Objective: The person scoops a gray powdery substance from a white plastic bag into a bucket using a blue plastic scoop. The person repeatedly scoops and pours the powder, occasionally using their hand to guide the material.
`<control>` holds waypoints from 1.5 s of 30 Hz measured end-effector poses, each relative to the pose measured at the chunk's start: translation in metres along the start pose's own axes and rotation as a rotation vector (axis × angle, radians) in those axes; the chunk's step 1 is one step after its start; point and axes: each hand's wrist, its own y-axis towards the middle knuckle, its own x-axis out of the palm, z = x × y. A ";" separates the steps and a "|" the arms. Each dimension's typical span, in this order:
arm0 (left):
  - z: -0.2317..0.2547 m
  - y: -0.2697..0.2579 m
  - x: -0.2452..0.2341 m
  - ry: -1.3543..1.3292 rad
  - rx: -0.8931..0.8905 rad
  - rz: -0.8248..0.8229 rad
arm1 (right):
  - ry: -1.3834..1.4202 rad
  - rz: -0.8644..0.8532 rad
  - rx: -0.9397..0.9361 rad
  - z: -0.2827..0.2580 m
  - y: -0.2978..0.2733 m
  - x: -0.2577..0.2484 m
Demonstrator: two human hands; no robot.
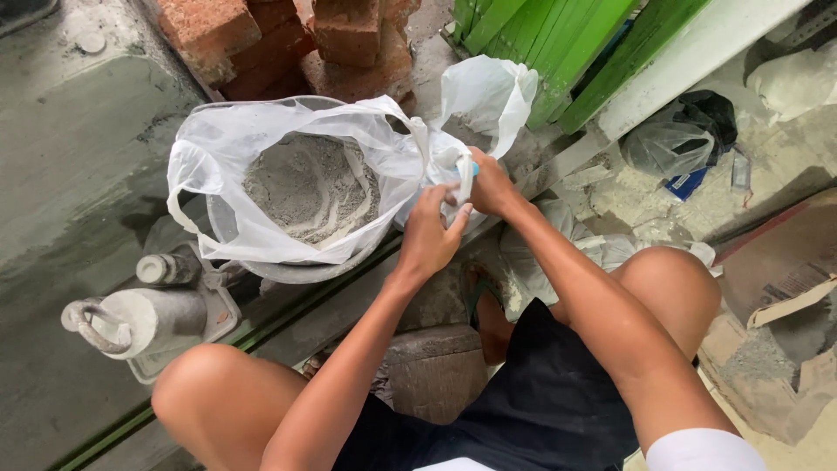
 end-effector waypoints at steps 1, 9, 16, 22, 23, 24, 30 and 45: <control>-0.009 0.003 0.005 -0.001 -0.001 0.002 | -0.002 -0.002 -0.001 0.006 0.003 0.004; 0.021 0.003 -0.002 -0.224 -0.126 0.240 | -0.305 -0.011 -0.264 0.020 0.010 -0.001; 0.036 -0.004 -0.027 -0.248 -0.171 0.106 | -0.192 0.040 -0.274 -0.023 -0.009 -0.044; 0.049 -0.011 -0.057 0.113 -0.080 -0.212 | -0.048 0.074 -0.152 -0.111 -0.045 -0.120; 0.061 -0.015 -0.067 0.132 -0.075 -0.298 | -0.068 0.080 -0.089 -0.120 -0.050 -0.131; 0.074 -0.020 -0.078 0.150 -0.071 -0.382 | -0.087 0.083 -0.028 -0.129 -0.054 -0.142; 0.115 -0.043 -0.167 0.087 0.346 0.068 | -0.135 0.452 -0.553 -0.135 -0.082 -0.181; 0.062 -0.071 -0.256 0.313 -0.255 0.467 | 0.320 -0.013 -0.894 -0.219 -0.091 -0.119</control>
